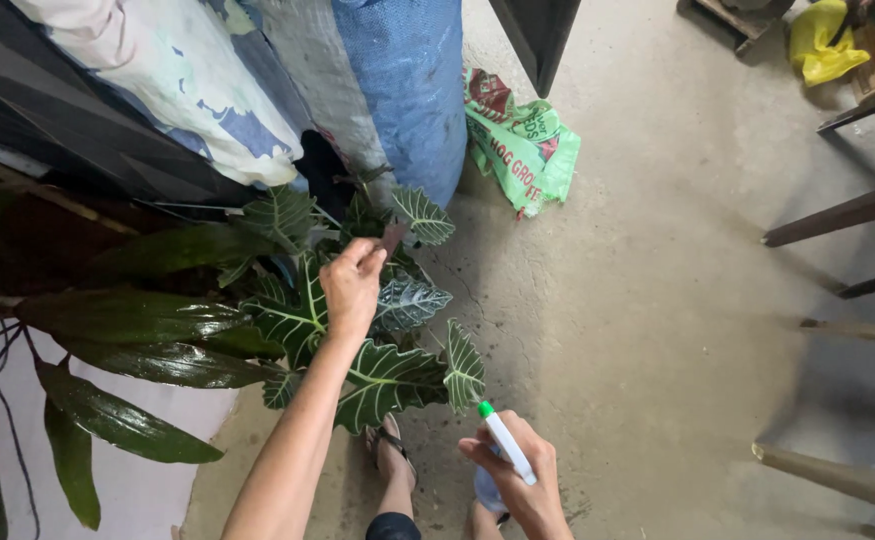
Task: The person uses a spray bottle to mist the leaves of two potted indoor plants. They repeatedly lift leaves with one hand and spray the undersides and tops with the other, moving around the plants to cover different areas.
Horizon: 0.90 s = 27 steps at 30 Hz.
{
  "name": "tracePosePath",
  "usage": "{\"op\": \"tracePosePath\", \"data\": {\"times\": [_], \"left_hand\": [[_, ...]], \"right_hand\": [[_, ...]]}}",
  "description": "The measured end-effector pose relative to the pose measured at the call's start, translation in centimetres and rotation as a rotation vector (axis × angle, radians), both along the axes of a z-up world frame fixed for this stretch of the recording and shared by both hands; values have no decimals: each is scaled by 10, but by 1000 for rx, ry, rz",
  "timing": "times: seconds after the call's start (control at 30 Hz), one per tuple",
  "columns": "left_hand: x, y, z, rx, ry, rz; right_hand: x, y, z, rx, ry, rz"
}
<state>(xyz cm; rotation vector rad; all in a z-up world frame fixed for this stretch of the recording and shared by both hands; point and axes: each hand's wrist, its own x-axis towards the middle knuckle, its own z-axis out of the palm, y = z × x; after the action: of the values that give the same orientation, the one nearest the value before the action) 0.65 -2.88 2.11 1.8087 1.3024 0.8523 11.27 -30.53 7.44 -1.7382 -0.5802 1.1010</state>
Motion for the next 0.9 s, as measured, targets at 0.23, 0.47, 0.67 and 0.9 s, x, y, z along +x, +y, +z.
{"op": "tracePosePath", "data": {"times": [0.23,0.47,0.67,0.9], "left_hand": [[5,-20,12,237,-83,-93],[10,-35,19,233,-204,-145],[9,-65,20,146,4,-222],[-12,-88,94,-43,-96,-207]], "right_hand": [[8,-13,-7,-68,-142,65],[3,-9,9,43,-208,151],[2,-15,34,-85,-67,70],[-5,-29,33,0,-157,190]]}}
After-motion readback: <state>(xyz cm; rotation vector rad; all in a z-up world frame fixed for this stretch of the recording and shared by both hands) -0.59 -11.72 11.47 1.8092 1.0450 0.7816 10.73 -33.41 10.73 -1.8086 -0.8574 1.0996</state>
